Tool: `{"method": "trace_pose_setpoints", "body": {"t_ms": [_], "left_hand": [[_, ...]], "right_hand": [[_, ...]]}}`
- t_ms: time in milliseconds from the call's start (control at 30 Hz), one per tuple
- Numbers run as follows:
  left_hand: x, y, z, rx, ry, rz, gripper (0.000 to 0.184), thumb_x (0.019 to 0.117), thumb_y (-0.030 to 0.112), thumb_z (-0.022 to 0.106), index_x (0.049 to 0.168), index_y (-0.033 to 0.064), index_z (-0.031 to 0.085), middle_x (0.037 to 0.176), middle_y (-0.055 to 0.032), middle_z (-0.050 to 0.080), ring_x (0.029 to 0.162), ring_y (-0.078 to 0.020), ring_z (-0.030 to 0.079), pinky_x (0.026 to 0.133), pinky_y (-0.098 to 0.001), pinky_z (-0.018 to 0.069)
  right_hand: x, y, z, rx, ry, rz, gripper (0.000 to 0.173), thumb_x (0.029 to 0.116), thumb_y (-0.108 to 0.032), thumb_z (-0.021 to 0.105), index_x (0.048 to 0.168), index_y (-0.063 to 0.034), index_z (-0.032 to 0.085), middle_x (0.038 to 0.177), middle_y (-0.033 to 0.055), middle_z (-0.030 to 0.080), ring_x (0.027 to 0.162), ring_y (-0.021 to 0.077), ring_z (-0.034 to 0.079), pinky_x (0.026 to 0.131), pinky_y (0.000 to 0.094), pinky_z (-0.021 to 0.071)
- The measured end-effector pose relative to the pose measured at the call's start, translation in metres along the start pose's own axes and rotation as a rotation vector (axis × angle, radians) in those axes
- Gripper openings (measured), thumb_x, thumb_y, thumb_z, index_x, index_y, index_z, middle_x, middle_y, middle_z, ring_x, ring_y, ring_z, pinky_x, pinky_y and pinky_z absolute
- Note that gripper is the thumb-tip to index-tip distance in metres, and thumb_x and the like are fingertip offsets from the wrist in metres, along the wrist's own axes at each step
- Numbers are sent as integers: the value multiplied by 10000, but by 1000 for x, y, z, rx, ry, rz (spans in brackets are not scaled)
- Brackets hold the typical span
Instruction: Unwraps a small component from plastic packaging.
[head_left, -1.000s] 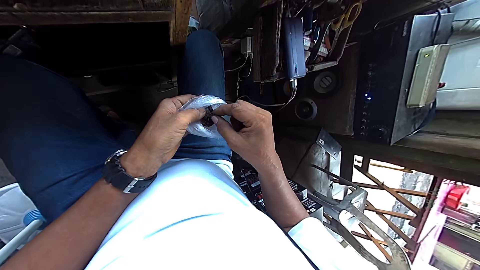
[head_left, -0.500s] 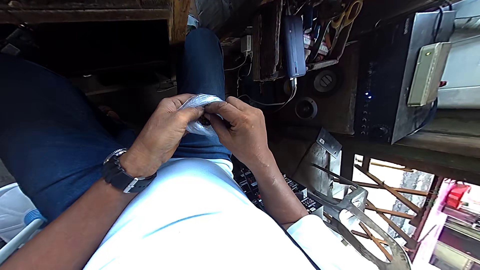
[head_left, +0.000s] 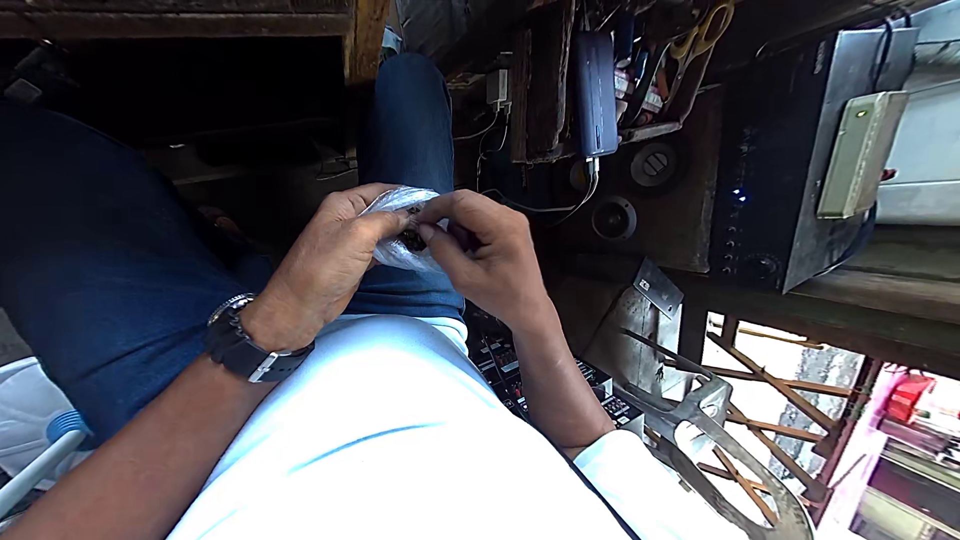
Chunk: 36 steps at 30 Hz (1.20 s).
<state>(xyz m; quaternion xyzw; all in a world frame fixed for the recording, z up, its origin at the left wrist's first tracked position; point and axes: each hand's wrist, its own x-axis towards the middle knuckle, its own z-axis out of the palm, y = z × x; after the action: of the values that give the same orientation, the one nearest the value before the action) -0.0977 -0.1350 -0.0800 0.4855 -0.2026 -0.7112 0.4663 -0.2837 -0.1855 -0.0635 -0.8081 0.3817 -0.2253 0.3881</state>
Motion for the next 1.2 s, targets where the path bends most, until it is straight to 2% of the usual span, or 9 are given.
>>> {"method": "trace_pose_setpoints", "body": {"t_ms": [100,233,300,400,533,667,933,1100,1200], "left_hand": [[2,1,0,-23,15,-21,251,1038,40,506,1226,3,668,1079,-123,732,948,-186,722,850,-356,617],[2,0,0,-6,20,-19,229,1043,61,509,1188,10,678,1041,-109,736,917,-175,723,832,-341,618],[3,-2,-1,4,15,5,215,1033,54,528,1164,6,691,1028,-110,737,914,-176,722,836,-346,618],[5,-6,-1,43,27,39,178,993,21,594,1132,2,703,1012,-103,740,911,-164,718,839,-332,614],[4,-9,0,102,16,85,194,953,-32,641,1132,-3,708,1014,-106,741,897,-165,720,818,-320,621],[4,-10,-1,154,16,125,200,949,-44,643,1129,11,711,1005,-96,736,881,-156,712,801,-308,618],[4,-11,-3,190,41,160,294,918,-91,646,1191,8,689,1085,-106,733,970,-177,712,850,-323,613],[-11,-9,0,243,3,185,365,887,-125,645,1209,46,667,1036,-55,722,837,-111,696,742,-237,594],[-14,-7,1,230,-3,180,378,876,-133,662,1212,39,663,1041,-61,721,841,-112,702,745,-237,603]], "right_hand": [[1,2,-12,479,18,67,144,983,-1,581,1078,70,661,830,52,633,638,50,516,555,211,450],[-2,14,-20,1073,42,261,211,1019,-162,443,935,-85,621,684,-19,518,527,53,424,484,213,343],[-4,18,-21,1219,23,297,281,1012,-254,392,890,-116,604,701,-5,523,524,72,414,471,224,309],[-6,14,-20,1033,49,256,278,1021,-200,421,881,-83,630,724,1,567,542,54,451,483,207,352],[-6,-1,-10,404,56,64,97,923,9,660,993,61,703,817,66,667,629,60,554,542,216,476],[-5,2,2,-77,46,-24,143,907,-59,702,1021,-39,785,772,16,608,627,63,513,538,227,434],[-8,4,-2,-133,8,17,238,904,-73,690,1126,-64,775,789,15,644,631,71,522,565,253,446],[-9,2,-3,-75,38,15,205,908,-114,710,1085,-31,772,779,21,651,609,53,497,543,234,425],[-9,0,0,-94,65,12,162,922,-126,739,1053,-38,774,768,18,632,599,55,494,538,223,421]]}}
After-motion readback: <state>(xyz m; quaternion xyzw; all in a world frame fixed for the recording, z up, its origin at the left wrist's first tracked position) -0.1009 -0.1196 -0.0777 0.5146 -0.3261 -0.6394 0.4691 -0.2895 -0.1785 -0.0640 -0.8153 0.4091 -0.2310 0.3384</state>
